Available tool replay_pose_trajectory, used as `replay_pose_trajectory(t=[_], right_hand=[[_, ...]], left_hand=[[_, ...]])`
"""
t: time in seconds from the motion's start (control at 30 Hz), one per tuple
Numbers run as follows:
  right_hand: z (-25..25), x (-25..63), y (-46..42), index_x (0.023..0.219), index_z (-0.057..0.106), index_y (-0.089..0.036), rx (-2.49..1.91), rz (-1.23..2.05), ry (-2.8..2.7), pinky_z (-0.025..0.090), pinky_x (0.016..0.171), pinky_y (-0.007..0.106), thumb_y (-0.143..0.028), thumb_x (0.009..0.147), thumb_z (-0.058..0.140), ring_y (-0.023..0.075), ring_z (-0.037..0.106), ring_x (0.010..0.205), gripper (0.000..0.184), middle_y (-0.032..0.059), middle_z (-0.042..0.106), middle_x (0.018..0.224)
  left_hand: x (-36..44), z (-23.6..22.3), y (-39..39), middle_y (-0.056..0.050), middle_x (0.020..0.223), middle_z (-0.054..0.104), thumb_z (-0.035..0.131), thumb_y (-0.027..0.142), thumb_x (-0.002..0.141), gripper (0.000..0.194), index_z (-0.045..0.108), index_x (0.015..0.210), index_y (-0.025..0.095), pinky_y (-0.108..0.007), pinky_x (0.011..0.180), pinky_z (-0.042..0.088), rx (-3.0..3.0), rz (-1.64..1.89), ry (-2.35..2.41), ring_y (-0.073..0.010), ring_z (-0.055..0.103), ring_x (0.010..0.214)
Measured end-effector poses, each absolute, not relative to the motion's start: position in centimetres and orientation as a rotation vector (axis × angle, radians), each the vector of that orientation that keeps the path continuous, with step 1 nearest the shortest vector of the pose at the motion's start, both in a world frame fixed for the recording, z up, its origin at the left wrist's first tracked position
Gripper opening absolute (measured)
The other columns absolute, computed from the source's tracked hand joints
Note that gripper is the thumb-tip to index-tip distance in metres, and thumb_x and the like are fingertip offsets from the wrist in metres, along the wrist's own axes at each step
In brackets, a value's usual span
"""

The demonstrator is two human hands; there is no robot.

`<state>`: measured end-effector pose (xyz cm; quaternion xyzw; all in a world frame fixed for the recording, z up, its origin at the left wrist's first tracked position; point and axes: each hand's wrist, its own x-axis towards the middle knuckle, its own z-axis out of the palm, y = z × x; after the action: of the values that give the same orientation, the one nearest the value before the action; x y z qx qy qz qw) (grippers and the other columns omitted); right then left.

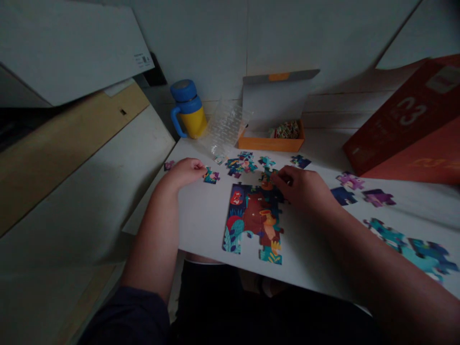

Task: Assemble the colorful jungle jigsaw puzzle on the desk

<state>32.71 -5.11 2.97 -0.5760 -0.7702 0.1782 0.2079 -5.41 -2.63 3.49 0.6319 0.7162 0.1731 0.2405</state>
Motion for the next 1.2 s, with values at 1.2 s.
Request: replay_pose_trajectory(t=[1.2], right_hand=[[2.6, 32.7, -5.1, 0.088, 0.072, -0.023, -1.591, 0.500, -2.184, 0.033, 0.061, 0.031, -0.053, 0.102, 0.056, 0.0175, 0.058, 0.060, 0.037, 0.0046, 0.073, 0.074]], left_hand=[[-3.0, 3.5, -2.8, -0.009, 0.110, 0.071, 0.069, 0.021, 0.094, 0.014, 0.077, 0.104, 0.019, -0.037, 0.103, 0.055, 2.328, 0.658, 1.939, -0.0237, 0.069, 0.105]])
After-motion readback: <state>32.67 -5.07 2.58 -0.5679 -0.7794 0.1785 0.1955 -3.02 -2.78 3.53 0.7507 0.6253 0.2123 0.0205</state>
